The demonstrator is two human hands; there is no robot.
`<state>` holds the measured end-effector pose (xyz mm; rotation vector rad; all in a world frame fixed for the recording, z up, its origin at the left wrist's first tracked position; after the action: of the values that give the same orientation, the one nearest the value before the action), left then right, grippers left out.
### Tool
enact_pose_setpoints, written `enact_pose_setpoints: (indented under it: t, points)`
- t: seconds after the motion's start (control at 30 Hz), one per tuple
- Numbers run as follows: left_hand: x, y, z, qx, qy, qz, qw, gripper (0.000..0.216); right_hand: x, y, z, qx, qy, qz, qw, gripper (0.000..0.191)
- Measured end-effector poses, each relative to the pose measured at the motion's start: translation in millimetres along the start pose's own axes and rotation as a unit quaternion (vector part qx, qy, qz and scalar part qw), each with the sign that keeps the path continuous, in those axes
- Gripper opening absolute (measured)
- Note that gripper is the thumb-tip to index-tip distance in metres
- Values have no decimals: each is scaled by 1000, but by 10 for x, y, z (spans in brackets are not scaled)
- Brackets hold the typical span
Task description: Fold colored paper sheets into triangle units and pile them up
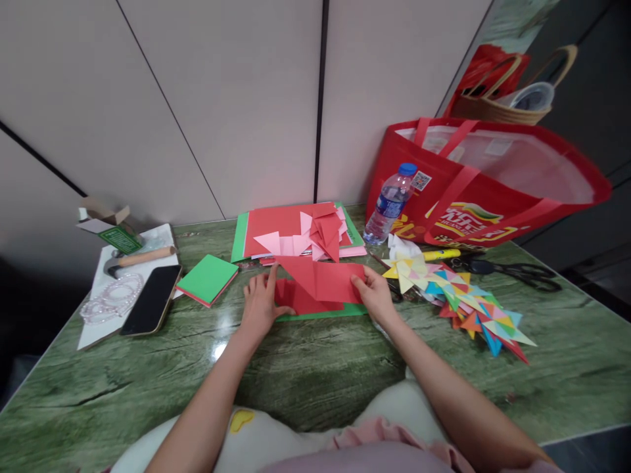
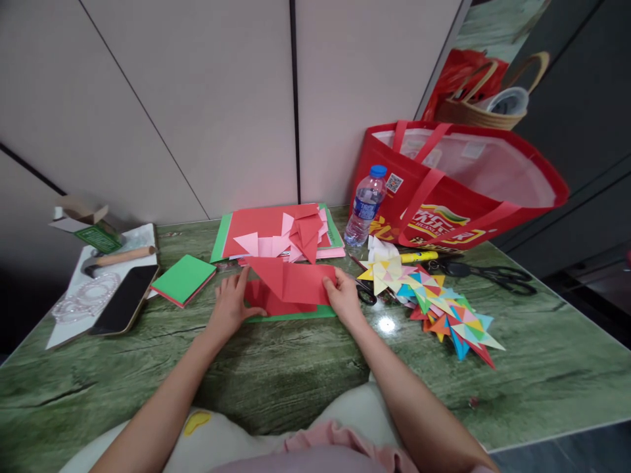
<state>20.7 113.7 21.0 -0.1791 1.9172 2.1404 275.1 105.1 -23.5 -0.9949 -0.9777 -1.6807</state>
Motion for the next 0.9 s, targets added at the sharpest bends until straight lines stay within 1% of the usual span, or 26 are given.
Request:
enact_pose_setpoints:
  t: [0.13,0.2,0.27,0.33,0.4,0.43,0.5,0.57,0.63,0.67,0.7,0.77,0.83,0.9]
  points:
    - [15,-86,-6,41,8,-45,998,81,-21,-116,-24,33,-8,15,999,24]
    - [55,-140,-2,54,28,-87,994,80,-19,-150,-30,43,-6,21,999,27]
    - [114,-151,21,44,45,-145,987,84,-11,-188,-34,59,0,25,998,29]
    - [201,-152,59,31,62,-220,973,88,10,-226,-37,76,10,22,997,31]
    - [325,-190,106,37,94,-312,945,84,52,-265,-41,96,25,12,995,33]
    - [396,-219,126,44,117,-364,923,78,79,-280,-43,105,32,2,994,34]
    - [528,-286,145,56,172,-463,868,66,137,-299,-48,119,47,-23,992,35]
    - [617,-320,134,53,218,-526,821,55,195,-316,-56,130,58,-41,989,34]
    - [653,-304,115,39,238,-546,803,46,242,-349,-73,145,65,-37,987,33]
    - [653,-283,109,32,237,-544,804,44,258,-372,-85,154,65,-30,986,33]
    - [637,-251,109,26,227,-530,817,43,267,-395,-100,164,62,-26,984,33]
    - [580,-183,121,17,191,-478,857,42,275,-433,-131,181,54,-33,981,32]
    - [527,-128,130,8,156,-417,896,35,296,-480,-168,206,48,-36,977,28]
    - [502,-92,129,-1,141,-376,916,29,361,-554,-216,244,55,-19,968,26]
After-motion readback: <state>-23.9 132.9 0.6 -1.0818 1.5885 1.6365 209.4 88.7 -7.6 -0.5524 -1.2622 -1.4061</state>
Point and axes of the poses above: each hand's wrist, its own z-axis towards the middle knuckle, its own y-axis out of the back of the hand, x = y × z, the point moved 10 cm from there along z, towards the middle knuckle, and after that the axes turned 12 degrees about y, right-handed, at the moved point
